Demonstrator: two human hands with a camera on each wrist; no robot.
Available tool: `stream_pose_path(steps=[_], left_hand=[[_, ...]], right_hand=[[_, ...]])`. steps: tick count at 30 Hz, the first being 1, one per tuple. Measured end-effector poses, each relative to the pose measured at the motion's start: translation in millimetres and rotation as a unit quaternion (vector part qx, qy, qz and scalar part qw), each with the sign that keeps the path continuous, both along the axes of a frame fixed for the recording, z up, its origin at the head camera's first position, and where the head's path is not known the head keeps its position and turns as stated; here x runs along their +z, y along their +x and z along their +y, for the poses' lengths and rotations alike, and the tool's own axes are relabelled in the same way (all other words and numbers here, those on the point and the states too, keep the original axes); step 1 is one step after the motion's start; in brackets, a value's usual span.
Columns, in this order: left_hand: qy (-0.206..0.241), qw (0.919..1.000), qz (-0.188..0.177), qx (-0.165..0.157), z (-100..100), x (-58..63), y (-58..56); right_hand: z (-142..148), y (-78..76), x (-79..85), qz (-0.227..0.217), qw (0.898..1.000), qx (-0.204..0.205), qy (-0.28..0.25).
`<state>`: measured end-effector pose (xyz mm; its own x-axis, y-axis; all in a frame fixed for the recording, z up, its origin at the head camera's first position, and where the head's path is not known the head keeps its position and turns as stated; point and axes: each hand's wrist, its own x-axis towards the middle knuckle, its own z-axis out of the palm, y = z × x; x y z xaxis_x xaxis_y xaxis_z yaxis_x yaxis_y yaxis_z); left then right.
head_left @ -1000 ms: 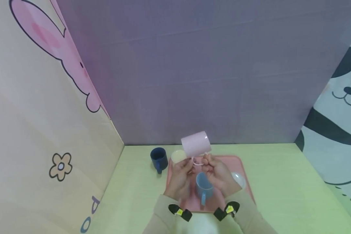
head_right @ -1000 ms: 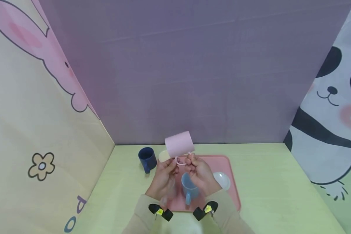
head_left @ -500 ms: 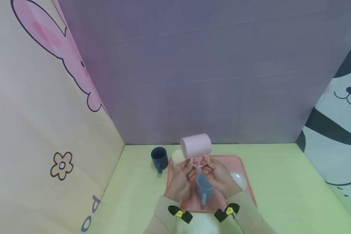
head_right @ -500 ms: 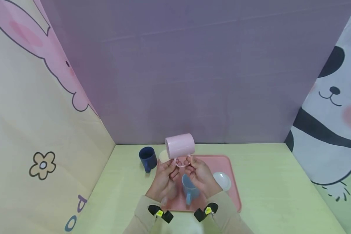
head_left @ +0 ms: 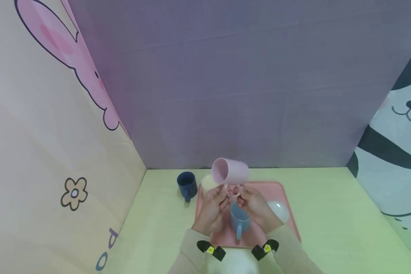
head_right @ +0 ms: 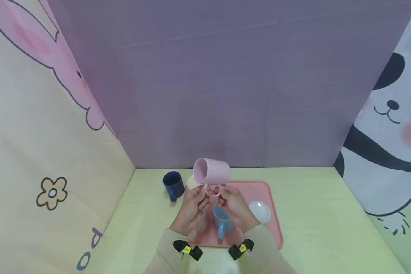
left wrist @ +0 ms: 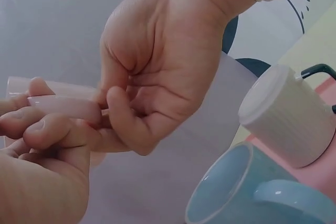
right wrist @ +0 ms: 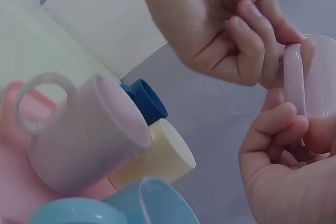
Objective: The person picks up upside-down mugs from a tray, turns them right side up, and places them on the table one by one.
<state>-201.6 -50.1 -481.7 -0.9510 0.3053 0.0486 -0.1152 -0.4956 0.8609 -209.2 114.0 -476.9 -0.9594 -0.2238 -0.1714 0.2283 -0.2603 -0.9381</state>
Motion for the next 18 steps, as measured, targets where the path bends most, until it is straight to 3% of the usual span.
stream_pose_path(steps=[5,10,13,18], left_hand=[[-0.017,0.9998,0.008,0.01,0.2,5.2,2.4],[-0.045,0.9981,0.03,0.029,-2.3,9.4,3.7],[-0.102,0.992,0.06,0.045,-8.0,11.5,3.6],[-0.187,0.9749,0.091,0.08,-19.0,13.5,2.2]], right_hand=[[-1.4,0.5,1.2,0.006,0.997,-0.014,0.077],[0.0,0.6,1.2,0.033,0.987,-0.017,0.157],[1.3,-0.1,-0.2,0.04,0.984,-0.016,0.172],[4.4,-1.3,-5.2,0.036,0.984,-0.023,0.172]])
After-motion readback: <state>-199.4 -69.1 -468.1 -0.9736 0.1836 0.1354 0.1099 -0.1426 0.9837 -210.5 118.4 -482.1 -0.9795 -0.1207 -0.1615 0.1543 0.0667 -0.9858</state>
